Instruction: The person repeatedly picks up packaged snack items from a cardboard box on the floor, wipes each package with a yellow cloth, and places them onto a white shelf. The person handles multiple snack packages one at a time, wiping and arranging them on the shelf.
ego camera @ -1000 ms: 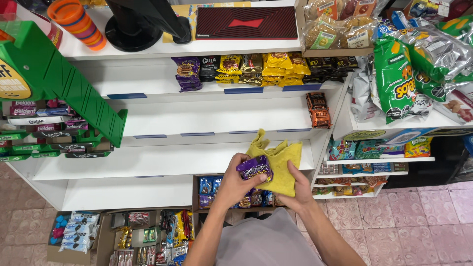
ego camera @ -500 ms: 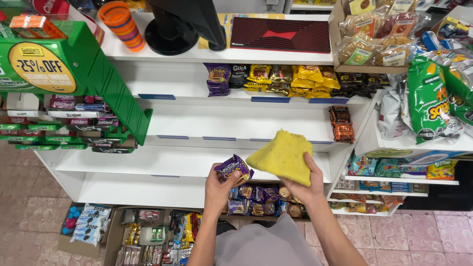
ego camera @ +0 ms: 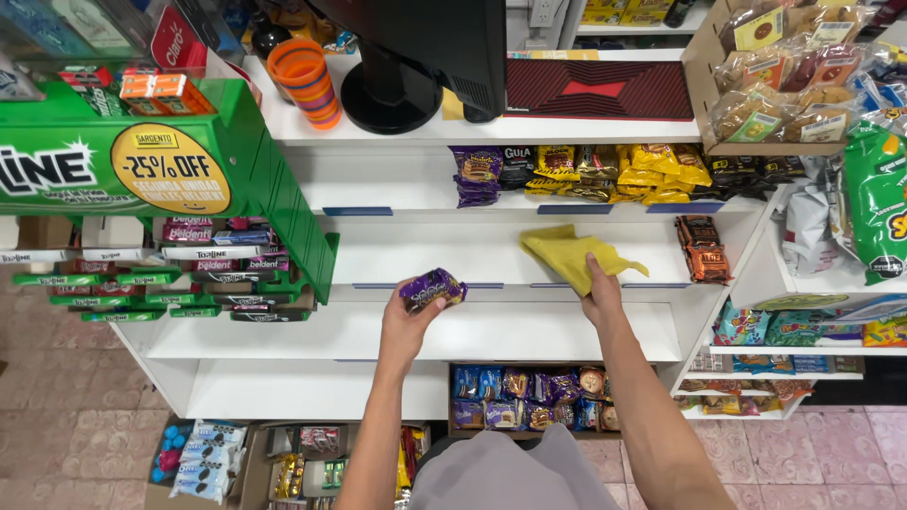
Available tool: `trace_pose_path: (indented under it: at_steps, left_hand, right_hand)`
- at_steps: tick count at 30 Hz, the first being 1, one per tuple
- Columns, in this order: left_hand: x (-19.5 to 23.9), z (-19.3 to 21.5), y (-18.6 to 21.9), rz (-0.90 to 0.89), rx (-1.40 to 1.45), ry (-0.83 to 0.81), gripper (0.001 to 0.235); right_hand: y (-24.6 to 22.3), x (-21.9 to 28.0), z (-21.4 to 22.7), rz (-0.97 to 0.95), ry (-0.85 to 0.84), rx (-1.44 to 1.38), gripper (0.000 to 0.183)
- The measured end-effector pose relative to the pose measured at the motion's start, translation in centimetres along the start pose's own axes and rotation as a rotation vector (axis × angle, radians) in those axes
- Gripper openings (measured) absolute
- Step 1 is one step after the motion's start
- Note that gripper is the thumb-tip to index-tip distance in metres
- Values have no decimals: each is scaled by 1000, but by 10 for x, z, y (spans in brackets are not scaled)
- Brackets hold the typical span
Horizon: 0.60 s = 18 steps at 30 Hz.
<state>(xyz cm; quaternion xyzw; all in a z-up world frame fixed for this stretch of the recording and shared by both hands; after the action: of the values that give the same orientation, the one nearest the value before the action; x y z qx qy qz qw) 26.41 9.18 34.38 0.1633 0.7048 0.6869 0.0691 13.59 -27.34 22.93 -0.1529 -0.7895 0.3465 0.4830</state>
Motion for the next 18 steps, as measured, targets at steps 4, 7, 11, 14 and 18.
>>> trace_pose_path:
  at_steps: [4, 7, 11, 14, 18]
  left_hand:
    - [-71, 18, 12, -100, -182, -29, 55]
    - [-125, 13, 35, -215, -294, -57, 46]
    - [-190, -1, 47, -342, -496, -90, 47]
    - [-229, -11, 49, -382, -586, -84, 48]
    - [-271, -20, 35, -325, -517, -75, 54]
  right_hand:
    - [-3, 23, 10, 81, 164, 181, 72]
    - [-10, 58, 10, 133, 289, 390, 87]
    - [0, 99, 20, 117, 378, 484, 81]
    - [13, 130, 19, 130, 380, 488, 61]
    - [49, 146, 31, 95, 336, 522, 44]
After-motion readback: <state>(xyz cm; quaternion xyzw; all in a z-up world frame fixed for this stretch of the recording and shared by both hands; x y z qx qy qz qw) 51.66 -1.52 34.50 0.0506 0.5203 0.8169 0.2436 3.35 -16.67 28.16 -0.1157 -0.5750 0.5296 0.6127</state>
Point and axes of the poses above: each hand's wrist, its own x-axis away from the middle knuckle, its own z-axis out of the back of the hand, y = z × x, the point moved 9 cm from there along -x, towards the middle knuckle, and after that the axes turned 7 degrees about -z, right-handed, at the moved point
